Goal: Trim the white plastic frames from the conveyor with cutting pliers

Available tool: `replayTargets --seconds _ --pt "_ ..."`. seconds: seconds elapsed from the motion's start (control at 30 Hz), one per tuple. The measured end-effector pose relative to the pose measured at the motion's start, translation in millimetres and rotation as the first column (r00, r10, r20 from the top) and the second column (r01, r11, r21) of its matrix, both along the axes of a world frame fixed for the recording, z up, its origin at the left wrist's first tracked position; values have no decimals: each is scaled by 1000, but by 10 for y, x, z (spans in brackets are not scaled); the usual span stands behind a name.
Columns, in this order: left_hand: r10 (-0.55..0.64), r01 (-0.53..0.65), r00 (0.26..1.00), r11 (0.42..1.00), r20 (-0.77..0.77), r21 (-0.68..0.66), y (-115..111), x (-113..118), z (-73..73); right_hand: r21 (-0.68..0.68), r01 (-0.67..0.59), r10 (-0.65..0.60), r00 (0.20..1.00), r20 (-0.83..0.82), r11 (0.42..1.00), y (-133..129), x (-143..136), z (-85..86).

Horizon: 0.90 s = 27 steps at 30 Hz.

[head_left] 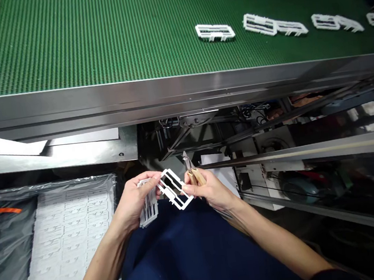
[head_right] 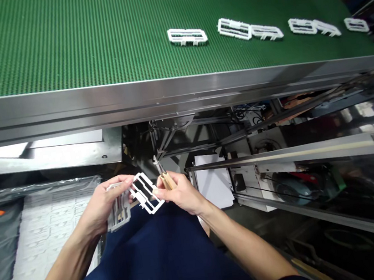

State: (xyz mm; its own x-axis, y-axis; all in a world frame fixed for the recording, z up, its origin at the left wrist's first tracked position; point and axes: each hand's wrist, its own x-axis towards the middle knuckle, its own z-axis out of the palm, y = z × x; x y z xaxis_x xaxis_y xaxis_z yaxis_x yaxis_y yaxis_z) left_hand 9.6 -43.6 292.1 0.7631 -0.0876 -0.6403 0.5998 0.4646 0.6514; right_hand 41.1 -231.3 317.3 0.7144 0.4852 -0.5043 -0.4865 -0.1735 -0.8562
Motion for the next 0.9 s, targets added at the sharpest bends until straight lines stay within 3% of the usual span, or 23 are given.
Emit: replayTargets --seconds 0.17,0.4,0.7,0.9 --pt "44 -44 999 999 -30 2 22 -17 -11 187 85 -49 980 -191 979 -72 17 -73" --pt "91 -89 993 995 -69 33 21 -8 -5 191 136 -83 962 -261 972 -108 -2 -101" --pt "118 -122 990 990 -72 -66 27 21 19 72 113 -113 994 -7 991 -34 -38 -89" --pt "167 -170 983 984 -71 -45 65 20 -17 51 116 -117 993 17 992 -31 -38 -96"
